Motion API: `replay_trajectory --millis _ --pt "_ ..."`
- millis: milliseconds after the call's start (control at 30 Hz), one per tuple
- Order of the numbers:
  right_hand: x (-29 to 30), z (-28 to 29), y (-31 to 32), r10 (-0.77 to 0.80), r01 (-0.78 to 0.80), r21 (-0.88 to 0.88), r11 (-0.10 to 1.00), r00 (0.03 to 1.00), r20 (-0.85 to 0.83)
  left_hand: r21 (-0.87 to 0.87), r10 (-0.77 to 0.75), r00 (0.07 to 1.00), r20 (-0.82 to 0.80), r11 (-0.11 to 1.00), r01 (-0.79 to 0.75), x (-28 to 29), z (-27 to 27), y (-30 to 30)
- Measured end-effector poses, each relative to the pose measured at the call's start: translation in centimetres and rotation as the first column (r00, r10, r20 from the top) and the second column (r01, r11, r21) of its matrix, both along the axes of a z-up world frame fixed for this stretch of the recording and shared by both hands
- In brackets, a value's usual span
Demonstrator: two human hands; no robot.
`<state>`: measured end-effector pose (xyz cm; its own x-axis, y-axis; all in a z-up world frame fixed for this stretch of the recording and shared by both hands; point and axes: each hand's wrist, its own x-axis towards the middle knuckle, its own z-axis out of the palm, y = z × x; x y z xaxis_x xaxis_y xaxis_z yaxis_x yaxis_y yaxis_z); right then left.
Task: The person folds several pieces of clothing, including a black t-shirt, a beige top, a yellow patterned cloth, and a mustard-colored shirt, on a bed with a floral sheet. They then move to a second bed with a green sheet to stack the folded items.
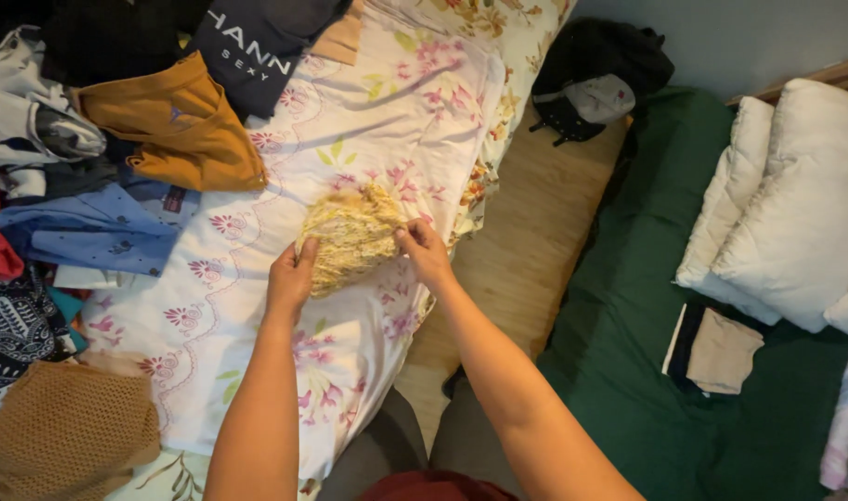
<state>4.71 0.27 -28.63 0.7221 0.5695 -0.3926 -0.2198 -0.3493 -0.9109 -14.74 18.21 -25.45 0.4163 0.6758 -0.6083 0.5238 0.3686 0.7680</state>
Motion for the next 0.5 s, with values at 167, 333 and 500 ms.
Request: replay_trajectory --millis 167,333,500 --pt "-1.1 -1.1 0.4 -0.014 0.011 -0.192 0.981 1.000 -0.016 0.005 -0.130 0.981 -0.145 0.991 0.132 0.8 4.6 -1.3" --pt "-1.1 2.1 2.1 0.091 -0.017 -0.395 0.919 0.981 0.171 0.108 -0.024 0.992 -0.127 0.993 0.038 -0.5 -2.3 -2.4" --pt "-1.8 3.5 1.4 0.236 -0.030 -0.538 0.843 0.918 0.318 0.159 0.039 0.991 -0.130 0.987 -0.018 -0.8 -1.4 -2.2"
